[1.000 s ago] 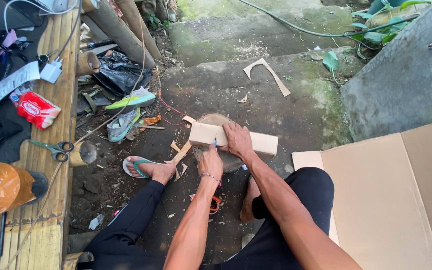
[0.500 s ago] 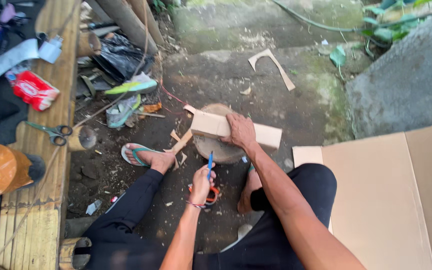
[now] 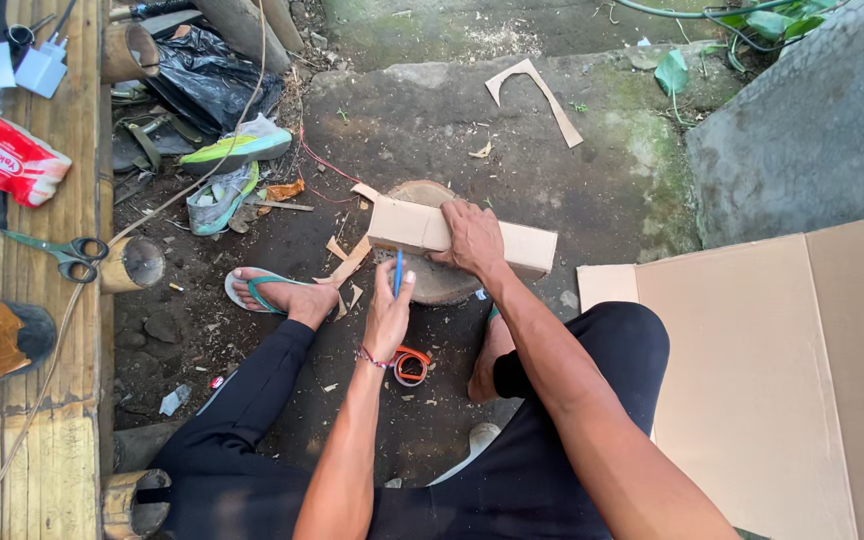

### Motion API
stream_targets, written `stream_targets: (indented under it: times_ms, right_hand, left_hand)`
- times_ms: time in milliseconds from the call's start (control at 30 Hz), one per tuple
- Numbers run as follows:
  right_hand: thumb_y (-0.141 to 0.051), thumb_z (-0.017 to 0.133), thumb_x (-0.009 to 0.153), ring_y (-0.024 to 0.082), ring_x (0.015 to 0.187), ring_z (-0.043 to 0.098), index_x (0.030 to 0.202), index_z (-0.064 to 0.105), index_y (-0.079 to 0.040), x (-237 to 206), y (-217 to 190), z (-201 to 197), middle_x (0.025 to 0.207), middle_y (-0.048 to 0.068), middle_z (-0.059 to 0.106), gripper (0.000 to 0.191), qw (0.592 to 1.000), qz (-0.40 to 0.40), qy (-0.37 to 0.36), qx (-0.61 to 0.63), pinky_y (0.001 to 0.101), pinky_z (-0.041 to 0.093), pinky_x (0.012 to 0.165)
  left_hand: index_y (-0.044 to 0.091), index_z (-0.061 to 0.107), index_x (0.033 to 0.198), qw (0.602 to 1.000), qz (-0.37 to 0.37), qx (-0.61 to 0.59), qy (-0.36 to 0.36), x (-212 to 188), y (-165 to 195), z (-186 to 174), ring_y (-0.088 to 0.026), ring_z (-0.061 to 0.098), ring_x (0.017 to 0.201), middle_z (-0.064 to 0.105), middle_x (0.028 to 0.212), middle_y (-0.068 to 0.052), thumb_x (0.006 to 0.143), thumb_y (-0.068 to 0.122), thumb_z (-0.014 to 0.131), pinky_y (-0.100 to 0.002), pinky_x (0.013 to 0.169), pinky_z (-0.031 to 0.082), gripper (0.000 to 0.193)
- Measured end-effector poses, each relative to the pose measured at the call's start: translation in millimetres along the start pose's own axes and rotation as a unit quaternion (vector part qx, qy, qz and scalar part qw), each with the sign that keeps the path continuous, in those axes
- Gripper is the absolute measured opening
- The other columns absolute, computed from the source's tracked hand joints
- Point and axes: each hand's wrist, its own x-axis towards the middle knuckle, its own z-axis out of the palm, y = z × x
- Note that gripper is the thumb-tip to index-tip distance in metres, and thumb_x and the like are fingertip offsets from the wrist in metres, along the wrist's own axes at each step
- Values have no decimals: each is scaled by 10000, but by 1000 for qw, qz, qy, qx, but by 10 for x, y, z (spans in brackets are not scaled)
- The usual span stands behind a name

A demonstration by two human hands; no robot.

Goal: The person assembles a small cardboard box by folding and taping its edges. They use a utility knife to trim excess cardboard and apply orange tape to secure the seams. The finished box is placed over a cylindrical object.

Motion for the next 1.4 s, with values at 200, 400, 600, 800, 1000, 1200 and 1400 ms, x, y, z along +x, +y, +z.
stream_targets:
  times_ms: [200, 400, 600, 800, 1000, 1200, 1400]
  right_hand:
    - [-506, 920, 565, 309, 1056, 630, 1119, 572, -104, -14, 24, 22, 1080, 93, 637, 768, 1000, -4, 6, -6, 459, 463, 840]
    - [-505, 920, 552, 302, 1092, 616, 1115, 573, -115, -24, 42, 39, 1085, 84, 637, 768, 1000, -1, 15, -1, 460, 458, 843]
    - [-510, 922, 570, 301, 1088, 608, 1134, 568, -113, -32, 85, 73, 1096, 78, 639, 776, 1000, 5, -1, 5, 461, 446, 842]
    - [-484, 929, 554, 290, 1084, 603, 1138, 568, -118, -46, 108, 127, 1095, 67, 640, 778, 1000, 13, 3, 0, 457, 434, 824]
    - [-493, 926, 568, 284, 1071, 605, 1137, 566, -123, -24, 118, 120, 1084, 56, 638, 768, 1000, 20, -10, 2, 457, 435, 827]
    - [-477, 923, 570, 296, 1037, 612, 1130, 568, -123, -21, 99, 115, 1075, 62, 638, 753, 1000, 15, 2, 2, 466, 437, 801]
    - [-470, 918, 554, 314, 1061, 610, 1100, 565, -125, -10, 53, 86, 1074, 75, 642, 736, 1000, 8, 14, 1, 475, 443, 794]
  left_hand:
    - [0, 581, 1164, 960, 100, 263, 7, 236, 355, 43, -464, 700, 848, 699, 937, -278, 1043, 196, 427, -552, 732, 549, 277]
    - [-10, 570, 1163, 925, 24, 378, -37, 375, 475, 192, -490, 692, 925, 704, 942, -311, 1018, 179, 440, -578, 805, 540, 272]
    - [-60, 572, 1132, 912, 31, 408, -9, 376, 399, 336, -472, 718, 927, 714, 950, -312, 995, 111, 415, -549, 805, 572, 270]
    - [-63, 578, 1120, 916, 13, 400, 12, 398, 282, 511, -466, 725, 907, 715, 940, -315, 1044, 149, 387, -539, 792, 586, 296]
    - [-49, 589, 1091, 923, -2, 386, 11, 448, 216, 543, -475, 712, 919, 714, 948, -310, 1057, 221, 413, -545, 782, 579, 324]
    - [-59, 605, 1085, 931, -7, 363, 25, 554, 133, 534, -476, 725, 911, 708, 948, -332, 1061, 186, 409, -533, 777, 599, 314]
    - [-53, 617, 1061, 937, 1, 348, 32, 530, 106, 542, -491, 708, 903, 707, 928, -326, 1059, 214, 415, -565, 769, 572, 334]
